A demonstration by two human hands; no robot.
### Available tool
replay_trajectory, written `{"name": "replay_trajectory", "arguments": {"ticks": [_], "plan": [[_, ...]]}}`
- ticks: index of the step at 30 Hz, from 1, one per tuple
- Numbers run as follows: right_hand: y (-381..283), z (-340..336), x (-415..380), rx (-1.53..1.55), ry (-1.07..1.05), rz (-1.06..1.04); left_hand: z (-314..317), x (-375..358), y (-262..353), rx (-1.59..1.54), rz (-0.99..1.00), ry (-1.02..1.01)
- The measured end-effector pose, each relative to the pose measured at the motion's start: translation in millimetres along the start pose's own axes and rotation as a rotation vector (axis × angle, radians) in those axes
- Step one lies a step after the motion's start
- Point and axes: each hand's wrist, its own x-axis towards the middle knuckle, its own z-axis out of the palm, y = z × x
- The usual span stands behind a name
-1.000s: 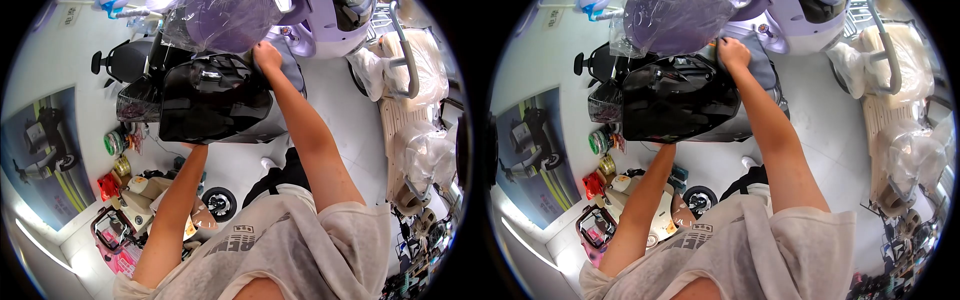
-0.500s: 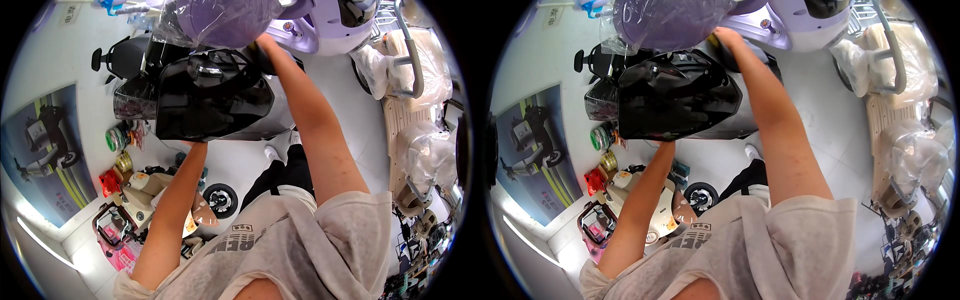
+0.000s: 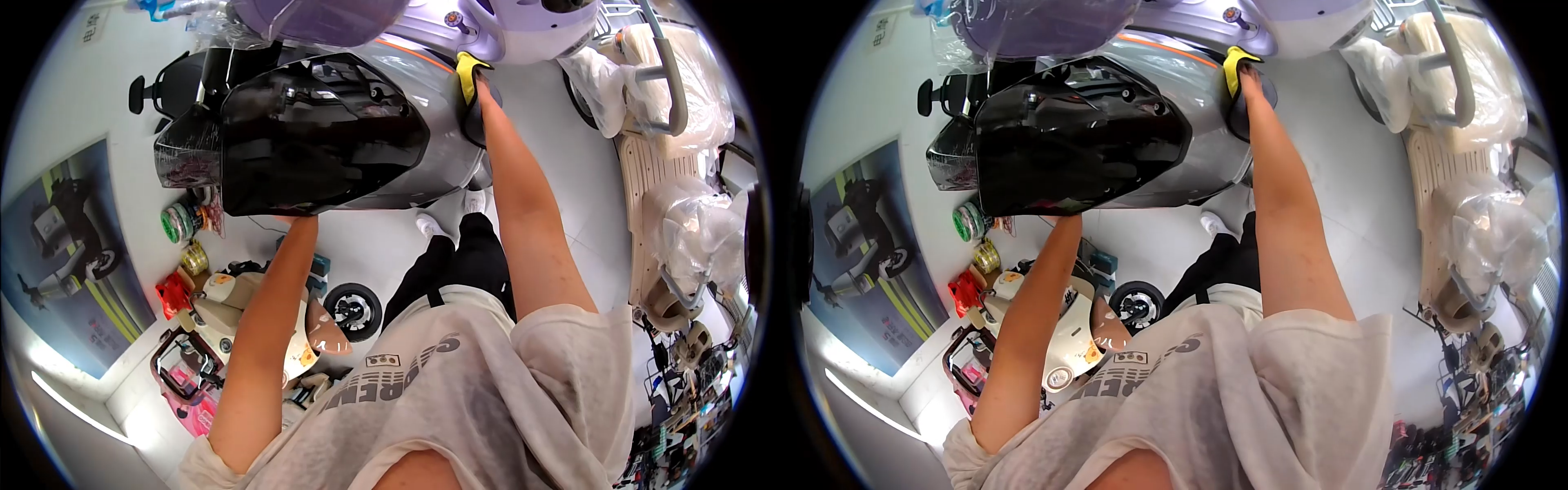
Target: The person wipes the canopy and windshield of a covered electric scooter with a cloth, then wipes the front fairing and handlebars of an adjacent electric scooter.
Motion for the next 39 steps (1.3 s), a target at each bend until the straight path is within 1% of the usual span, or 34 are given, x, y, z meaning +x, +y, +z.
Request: {"name": "replay_trajectory", "arguments": {"ticks": [5, 11, 15, 19, 23, 27, 29, 30, 31, 34, 36, 37, 38, 39], "plan": [[38.3, 7.9, -25.3, 0.064, 0.009, 0.117, -1.9, 2.7, 3.0, -0.003, 0.027, 0.007], [99.8, 22.8, -74.8, 0.18, -0.012, 0.34, -2.1, 5.1, 5.5, -0.011, 0.059, 0.01], [129.1, 51.6, -119.8, 0.275, -0.019, 0.485, 0.2, 5.0, 5.6, -0.021, 0.079, 0.01], [143.8, 88.7, -167.7, 0.375, -0.035, 0.618, -0.7, 6.1, 1.3, -0.026, 0.105, 0.011], [135.3, 116.6, -192.5, 0.46, -0.033, 0.69, 0.3, 9.5, 0.6, -0.053, 0.137, 0.011], [119.4, 135.6, -200.8, 0.502, -0.002, 0.703, 4.2, 14.6, -0.2, -0.078, 0.16, -0.012], [112.2, 144.5, -203.8, 0.512, 0.019, 0.7, 5.7, 14.8, 1.2, -0.114, 0.199, 0.0], [108.2, 149.4, -206.4, 0.523, 0.034, 0.7, 4.4, 11.8, 0.8, -0.227, 0.338, 0.114], [103.8, 153.8, -209.2, 0.525, 0.047, 0.698, 3.9, 9.8, 2.5, -0.242, 0.338, 0.112], [91.3, 168.0, -219.3, 0.532, 0.098, 0.687, -11.7, -2.8, 23.0, -0.221, 0.277, 0.061], [81.0, 178.0, -227.7, 0.536, 0.126, 0.674, -20.6, -5.9, 37.5, -0.043, 0.297, 0.008], [75.3, 182.3, -232.6, 0.538, 0.136, 0.665, -32.3, -7.5, 40.8, -0.061, 0.269, -0.111], [68.3, 188.0, -238.3, 0.544, 0.14, 0.659, -31.1, -11.3, 36.9, -0.085, 0.266, -0.118], [60.5, 192.3, -243.0, 0.552, 0.138, 0.649, -29.8, -15.1, 34.5, -0.15, 0.309, -0.058]]}}
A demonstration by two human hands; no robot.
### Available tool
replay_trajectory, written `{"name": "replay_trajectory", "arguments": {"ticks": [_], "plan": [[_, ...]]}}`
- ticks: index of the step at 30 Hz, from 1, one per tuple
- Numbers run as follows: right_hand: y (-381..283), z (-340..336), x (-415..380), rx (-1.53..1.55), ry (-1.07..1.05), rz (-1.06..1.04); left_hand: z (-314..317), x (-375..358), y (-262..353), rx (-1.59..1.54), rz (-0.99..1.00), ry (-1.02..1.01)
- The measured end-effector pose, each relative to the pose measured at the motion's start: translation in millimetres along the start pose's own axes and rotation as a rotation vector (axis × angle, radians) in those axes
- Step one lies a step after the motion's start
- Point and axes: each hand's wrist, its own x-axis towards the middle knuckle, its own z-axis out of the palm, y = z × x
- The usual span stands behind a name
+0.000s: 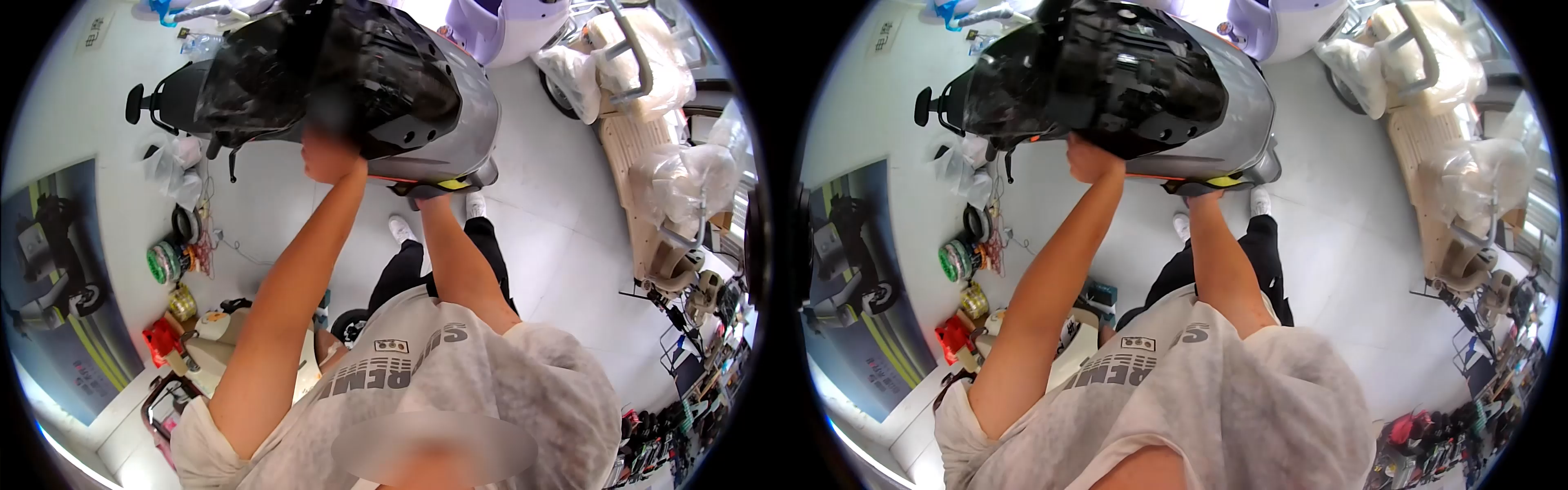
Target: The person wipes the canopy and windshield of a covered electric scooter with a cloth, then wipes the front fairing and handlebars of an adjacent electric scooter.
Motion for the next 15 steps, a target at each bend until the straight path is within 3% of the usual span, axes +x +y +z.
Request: {"name": "replay_trajectory", "arguments": {"ticks": [1, 3, 5, 6, 7, 9, 10, 12, 13, 14, 15], "plan": [[-4.5, 9.4, -8.0, 0.007, -0.008, -0.02, 1.0, -0.3, 3.5, -0.068, 0.05, 0.073], [-15.6, 25.4, -29.1, 0.019, -0.036, -0.06, -15.0, -3.1, 3.0, -0.285, -0.003, 0.014], [-30.1, 37.3, -48.2, 0.015, -0.082, -0.11, 1.6, 6.6, -23.0, -0.57, 0.285, -0.099], [-37.8, 41.4, -56.0, 0.017, -0.104, -0.131, -13.7, 4.7, -30.5, -0.799, 0.253, -0.212], [-47.8, 45.7, -64.2, 0.018, -0.129, -0.154, -30.7, -1.3, -41.7, -0.834, 0.25, -0.189], [-64.5, 50.9, -77.6, 0.015, -0.161, -0.192, -66.0, -19.6, -65.8, -0.656, 0.423, -0.004], [-69.7, 49.6, -82.7, 0.014, -0.17, -0.206, -87.5, -24.3, -71.4, -0.806, 0.651, -0.103], [-73.8, 46.6, -90.7, 0.009, -0.174, -0.23, -206.6, -61.6, -47.2, -1.061, 0.751, -0.87], [-70.8, 45.3, -88.6, 0.002, -0.17, -0.24, -262.1, -85.0, -43.2, -1.224, 0.905, -1.093], [-69.7, 43.7, -91.8, -0.008, -0.164, -0.246, -300.8, -95.4, -36.8, -1.148, 1.373, -1.055], [-69.5, 44.9, -94.3, -0.014, -0.157, -0.256, -336.2, -117.9, -36.8, -1.221, 1.588, -1.009]]}}
